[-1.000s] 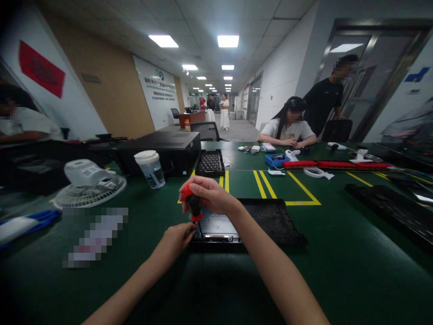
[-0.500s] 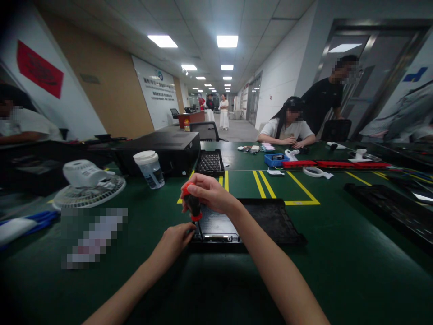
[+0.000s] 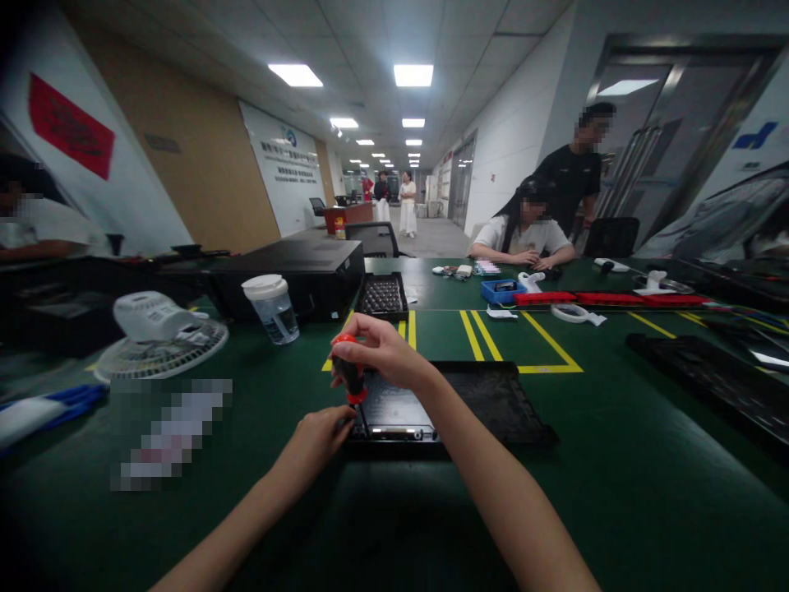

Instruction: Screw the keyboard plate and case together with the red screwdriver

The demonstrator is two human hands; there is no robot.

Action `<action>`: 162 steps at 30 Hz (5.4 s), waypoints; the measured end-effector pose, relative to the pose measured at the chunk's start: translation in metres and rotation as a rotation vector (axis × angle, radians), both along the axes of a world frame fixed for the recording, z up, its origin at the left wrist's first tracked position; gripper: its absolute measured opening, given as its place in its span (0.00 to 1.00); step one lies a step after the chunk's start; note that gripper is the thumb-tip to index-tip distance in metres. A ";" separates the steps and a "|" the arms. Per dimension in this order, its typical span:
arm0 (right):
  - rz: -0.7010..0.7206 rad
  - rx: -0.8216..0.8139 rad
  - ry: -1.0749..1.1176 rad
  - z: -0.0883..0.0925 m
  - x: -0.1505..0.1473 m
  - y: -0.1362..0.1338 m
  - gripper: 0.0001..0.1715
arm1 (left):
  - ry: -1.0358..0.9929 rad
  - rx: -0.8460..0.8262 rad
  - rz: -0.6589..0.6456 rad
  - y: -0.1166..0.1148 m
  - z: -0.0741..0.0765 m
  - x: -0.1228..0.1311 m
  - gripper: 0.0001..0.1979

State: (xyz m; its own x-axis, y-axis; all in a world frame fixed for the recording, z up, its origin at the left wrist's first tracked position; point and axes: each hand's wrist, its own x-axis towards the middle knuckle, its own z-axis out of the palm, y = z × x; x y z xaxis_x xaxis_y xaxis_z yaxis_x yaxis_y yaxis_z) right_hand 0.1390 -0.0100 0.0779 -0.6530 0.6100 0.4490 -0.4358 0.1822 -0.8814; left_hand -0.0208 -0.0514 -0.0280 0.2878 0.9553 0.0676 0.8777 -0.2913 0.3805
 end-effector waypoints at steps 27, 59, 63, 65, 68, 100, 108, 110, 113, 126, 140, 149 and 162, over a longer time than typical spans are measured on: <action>-0.323 0.190 -0.154 0.012 -0.003 -0.012 0.17 | 0.017 -0.011 0.010 -0.003 0.006 0.002 0.12; -0.995 0.539 -0.417 0.016 -0.009 -0.021 0.21 | 0.024 -0.063 0.032 -0.003 0.008 0.003 0.13; -1.072 0.569 -0.428 0.016 -0.011 -0.023 0.21 | 0.027 -0.046 0.025 -0.002 0.007 0.002 0.13; -1.111 0.583 -0.432 0.016 -0.012 -0.024 0.21 | 0.031 -0.041 0.026 -0.003 0.007 0.002 0.13; -1.163 0.604 -0.437 0.015 -0.013 -0.025 0.22 | 0.030 -0.034 0.025 -0.003 0.008 0.003 0.13; -1.439 0.752 -0.450 0.004 -0.030 -0.033 0.19 | -0.009 -0.007 -0.002 -0.002 0.001 -0.002 0.12; -1.188 0.538 -0.341 0.001 -0.030 -0.028 0.13 | 0.009 -0.009 0.004 -0.002 0.003 -0.002 0.12; -0.967 0.347 -0.224 0.001 -0.031 -0.026 0.11 | 0.007 -0.010 0.002 -0.002 0.003 -0.002 0.12; -0.616 0.071 -0.040 0.002 -0.030 -0.020 0.11 | 0.020 -0.016 0.006 -0.002 0.004 -0.002 0.13; 0.012 -0.123 0.128 -0.004 -0.021 -0.005 0.18 | -0.004 0.003 -0.013 -0.002 0.003 -0.003 0.13; 0.123 -0.147 0.087 -0.006 -0.007 0.003 0.17 | 0.014 -0.044 0.000 -0.003 0.005 -0.002 0.13; 0.141 -0.078 0.091 -0.009 -0.004 0.004 0.17 | 0.000 -0.003 -0.014 -0.004 0.004 -0.002 0.13; 0.106 -0.081 0.068 -0.007 0.002 0.005 0.18 | 0.018 -0.031 0.005 -0.007 0.010 0.000 0.13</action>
